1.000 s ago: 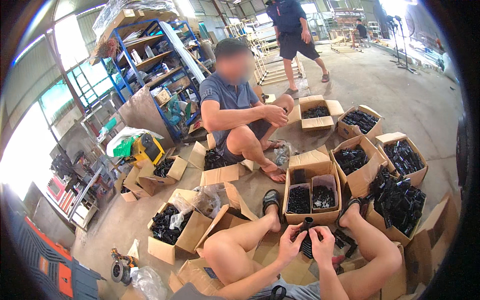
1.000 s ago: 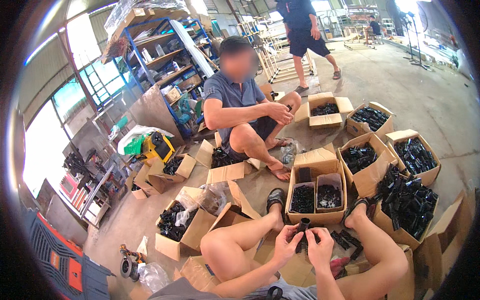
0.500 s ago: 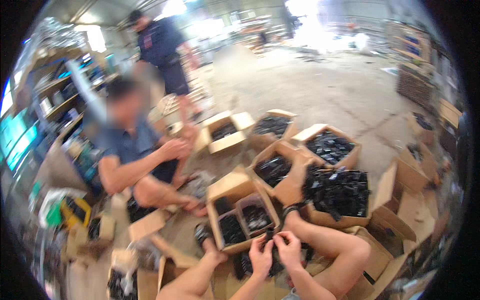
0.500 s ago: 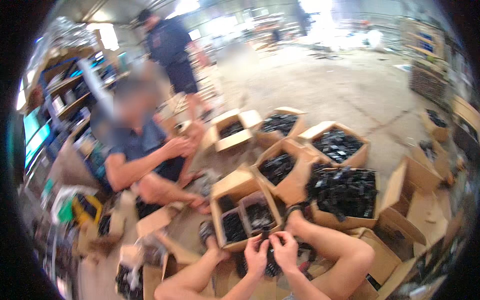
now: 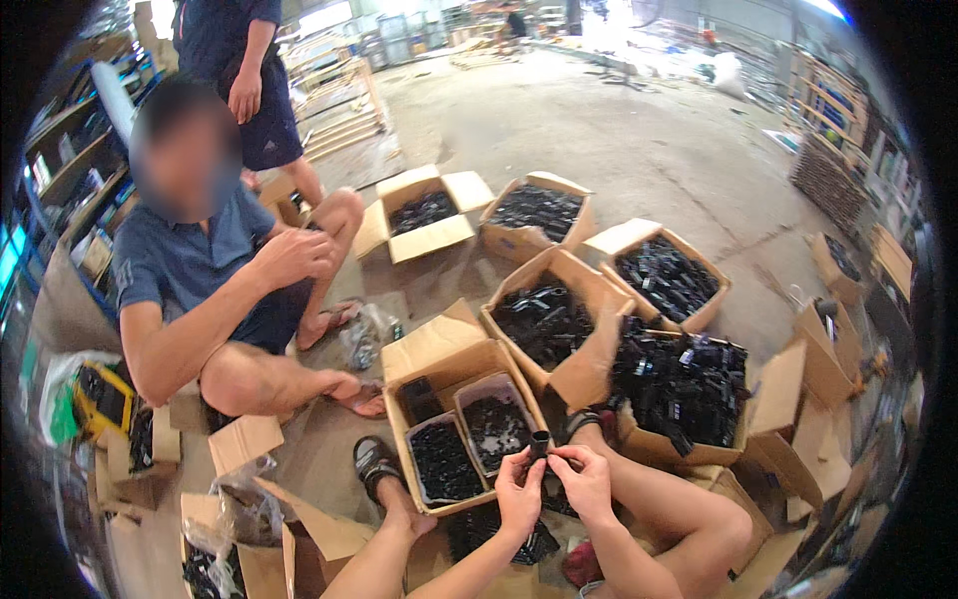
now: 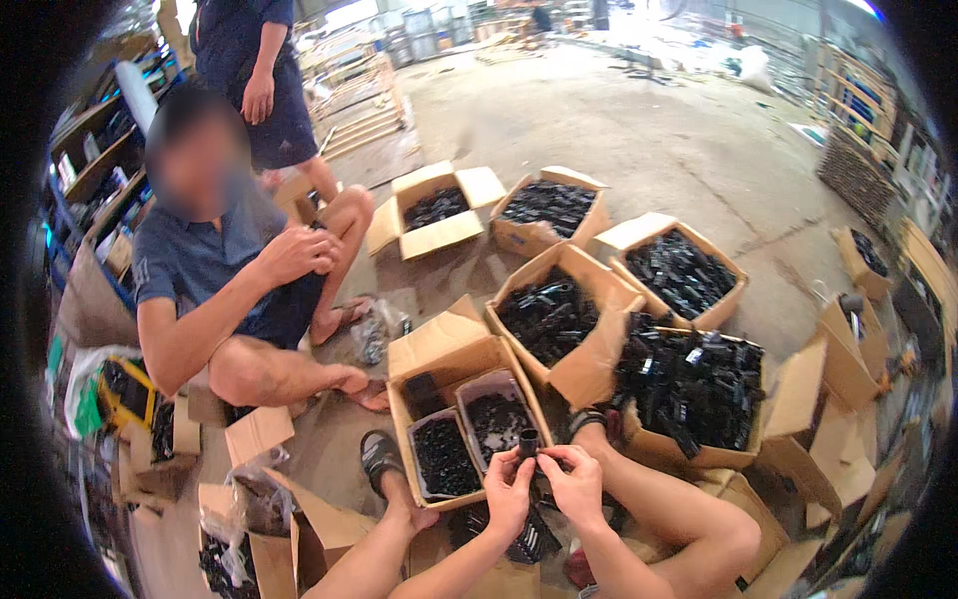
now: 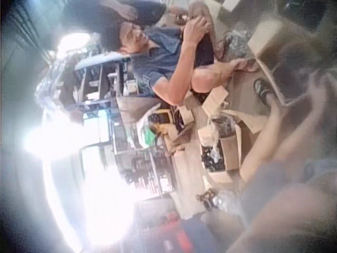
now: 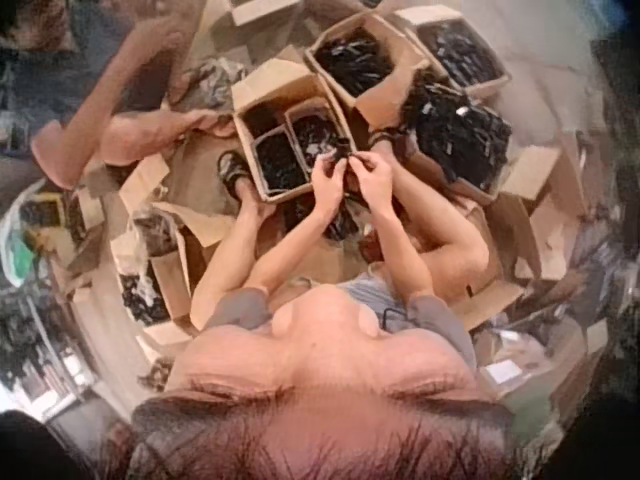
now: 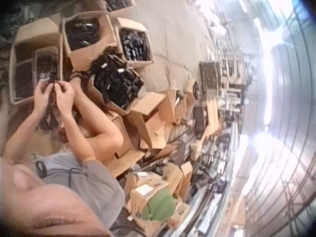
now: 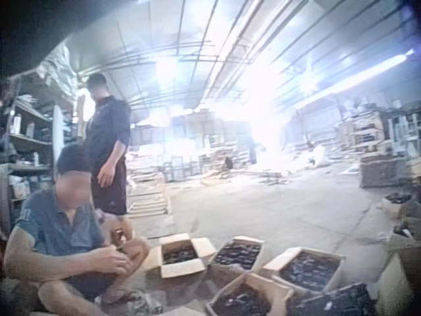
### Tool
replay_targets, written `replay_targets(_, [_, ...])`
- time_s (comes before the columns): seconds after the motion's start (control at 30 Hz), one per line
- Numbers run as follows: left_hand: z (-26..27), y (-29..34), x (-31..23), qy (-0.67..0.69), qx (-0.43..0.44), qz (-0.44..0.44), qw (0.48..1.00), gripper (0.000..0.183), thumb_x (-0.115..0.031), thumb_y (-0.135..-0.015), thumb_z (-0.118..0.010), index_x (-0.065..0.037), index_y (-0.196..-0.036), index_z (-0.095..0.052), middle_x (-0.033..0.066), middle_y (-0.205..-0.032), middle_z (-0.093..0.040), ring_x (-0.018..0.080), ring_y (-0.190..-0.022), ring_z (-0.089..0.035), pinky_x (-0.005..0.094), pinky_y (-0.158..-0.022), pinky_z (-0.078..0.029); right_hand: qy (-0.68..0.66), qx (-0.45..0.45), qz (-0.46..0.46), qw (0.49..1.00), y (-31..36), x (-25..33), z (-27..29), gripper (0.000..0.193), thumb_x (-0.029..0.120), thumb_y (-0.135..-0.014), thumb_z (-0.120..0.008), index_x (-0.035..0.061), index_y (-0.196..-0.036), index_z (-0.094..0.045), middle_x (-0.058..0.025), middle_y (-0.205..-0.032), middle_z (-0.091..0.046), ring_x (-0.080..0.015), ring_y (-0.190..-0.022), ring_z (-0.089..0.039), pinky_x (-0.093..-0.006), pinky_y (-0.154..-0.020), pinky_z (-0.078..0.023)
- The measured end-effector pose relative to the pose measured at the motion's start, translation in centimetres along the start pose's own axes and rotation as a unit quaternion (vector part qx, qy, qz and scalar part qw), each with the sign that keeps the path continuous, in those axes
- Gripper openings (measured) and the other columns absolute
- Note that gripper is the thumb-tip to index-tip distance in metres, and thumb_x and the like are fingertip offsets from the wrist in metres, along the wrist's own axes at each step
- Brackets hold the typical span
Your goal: The person picks up small black plastic components from boxes on the floor and snaps them together by hand.
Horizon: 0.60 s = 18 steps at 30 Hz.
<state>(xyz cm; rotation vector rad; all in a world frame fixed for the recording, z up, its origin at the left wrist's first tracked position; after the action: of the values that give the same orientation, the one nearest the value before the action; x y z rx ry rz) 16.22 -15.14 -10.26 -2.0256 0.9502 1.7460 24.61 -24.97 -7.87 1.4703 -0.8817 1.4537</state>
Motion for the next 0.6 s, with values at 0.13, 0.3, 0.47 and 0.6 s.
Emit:
replay_targets(0.13, [2.9, -0.8, -0.3, -0.047, -0.013, -0.001, 0.999, 0.024, -0.004, -0.095, -0.067, 0.001, -0.117, -0.059, 0.0063, -0.105, -0.066, 0.0113, -0.096, -0.061, 0.0262, -0.088, -0.049, 0.105, 0.03, 0.014, 0.994, -0.2, 1.1, -2.9, 0.012, 0.01, -0.086, -0.071, -0.0017, -0.088, -0.072, -0.0136, -0.088, -0.069, -0.0255, -0.084, -0.067, -0.0345, -0.077, -0.052])
replay_targets(0.3, [4.7, -1.8, 0.8, -0.017, -0.042, -0.017, 0.999, 0.024, -0.002, -0.094, -0.067, 0.002, -0.117, -0.058, 0.0058, -0.106, -0.066, 0.0111, -0.098, -0.061, 0.0262, -0.089, -0.049, 0.164, 0.036, 0.123, 0.978, -0.7, 0.0, -5.5, 0.011, 0.009, -0.088, -0.067, -0.0017, -0.086, -0.067, -0.0158, -0.089, -0.067, -0.0329, -0.085, -0.065, -0.0394, -0.076, -0.051])
replay_targets(0.47, [3.9, -2.0, 0.5, -0.115, -0.053, -0.006, 0.992, 0.023, 0.0, -0.092, -0.067, 0.002, -0.114, -0.061, 0.0079, -0.105, -0.067, 0.0135, -0.097, -0.062, 0.0282, -0.088, -0.051, 0.118, 0.065, 0.025, 0.991, -0.8, -0.5, -4.7, 0.018, 0.015, -0.093, -0.064, -0.0016, -0.098, -0.068, -0.0169, -0.094, -0.069, -0.0306, -0.089, -0.067, -0.0378, -0.079, -0.053])
replay_targets(0.6, [2.6, -1.2, -0.5, -0.021, -0.057, -0.015, 0.998, 0.02, 0.003, -0.095, -0.06, 0.001, -0.115, -0.057, 0.0091, -0.108, -0.066, 0.0151, -0.1, -0.061, 0.0289, -0.09, -0.05, 0.103, 0.066, 0.061, 0.991, 0.1, 0.5, -3.7, 0.024, 0.018, -0.093, -0.064, -0.0019, -0.106, -0.068, -0.0177, -0.1, -0.07, -0.0303, -0.095, -0.069, -0.0379, -0.085, -0.053])
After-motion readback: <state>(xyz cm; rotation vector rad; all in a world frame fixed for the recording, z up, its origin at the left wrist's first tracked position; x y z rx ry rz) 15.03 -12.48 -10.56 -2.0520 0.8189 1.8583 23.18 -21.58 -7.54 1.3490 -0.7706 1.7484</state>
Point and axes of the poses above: each hand's wrist, its own y-axis away from the middle knuckle, its own z-axis out of the back of the hand, x = y × z, the point moved 4 cm from there along -y, towards the middle knuckle
